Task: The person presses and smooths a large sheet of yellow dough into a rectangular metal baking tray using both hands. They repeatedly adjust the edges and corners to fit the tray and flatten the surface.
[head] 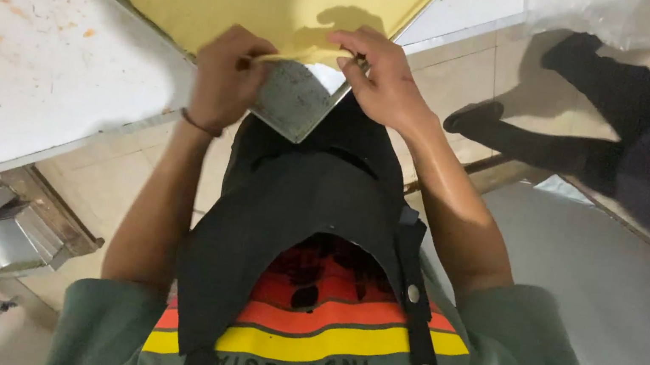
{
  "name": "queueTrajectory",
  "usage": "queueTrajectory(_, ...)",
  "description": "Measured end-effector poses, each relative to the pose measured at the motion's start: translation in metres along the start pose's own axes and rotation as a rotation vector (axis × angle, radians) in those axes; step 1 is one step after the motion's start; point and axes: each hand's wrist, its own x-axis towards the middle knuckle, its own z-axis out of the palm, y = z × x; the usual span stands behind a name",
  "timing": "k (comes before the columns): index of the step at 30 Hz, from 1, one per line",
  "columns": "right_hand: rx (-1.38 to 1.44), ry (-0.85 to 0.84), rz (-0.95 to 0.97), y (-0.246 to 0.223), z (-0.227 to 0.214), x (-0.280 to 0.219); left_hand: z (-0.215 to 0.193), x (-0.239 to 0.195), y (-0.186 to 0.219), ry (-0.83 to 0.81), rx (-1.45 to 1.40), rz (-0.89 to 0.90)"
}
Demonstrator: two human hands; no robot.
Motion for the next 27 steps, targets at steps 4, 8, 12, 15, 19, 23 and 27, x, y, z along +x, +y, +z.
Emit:
queueTrajectory(4, -0.016, 0.003, -0.039, 0.001, 0.007, 0.004, -0.033, 0.016, 0.015, -0.101, -0.348, -0.209)
queueTrajectory(8, -0.026, 0.089, -0.103, -0.002, 0.002, 0.01, -0.033, 0.019, 0.011, -0.328, -0.429, -0.306)
queueTrajectory(12, 0.086, 0.148, -0.158, -0.012, -0.006, 0.012, -0.015, 0.018, 0.017, -0.331, -0.154, -0.06)
queueTrajectory(15, 0.086, 0.015, -0.174, -0.003, 0.002, 0.004, -0.006, 0.004, 0.014, -0.141, 0.239, 0.211)
queueTrajectory(19, -0.12, 0.002, -0.464, 0.026, 0.022, -0.014, 0.015, -0.031, 0.006, -0.042, 0.272, 0.389)
queueTrajectory(23, -0.33, 0.005, -0.598, 0.017, 0.027, -0.016, 0.036, -0.055, -0.013, -0.105, 0.492, 0.434)
queueTrajectory(27, -0.405, 0.147, -0.673, 0.012, 0.033, -0.009, 0.028, -0.049, 0.01, -0.047, 0.48, 0.455)
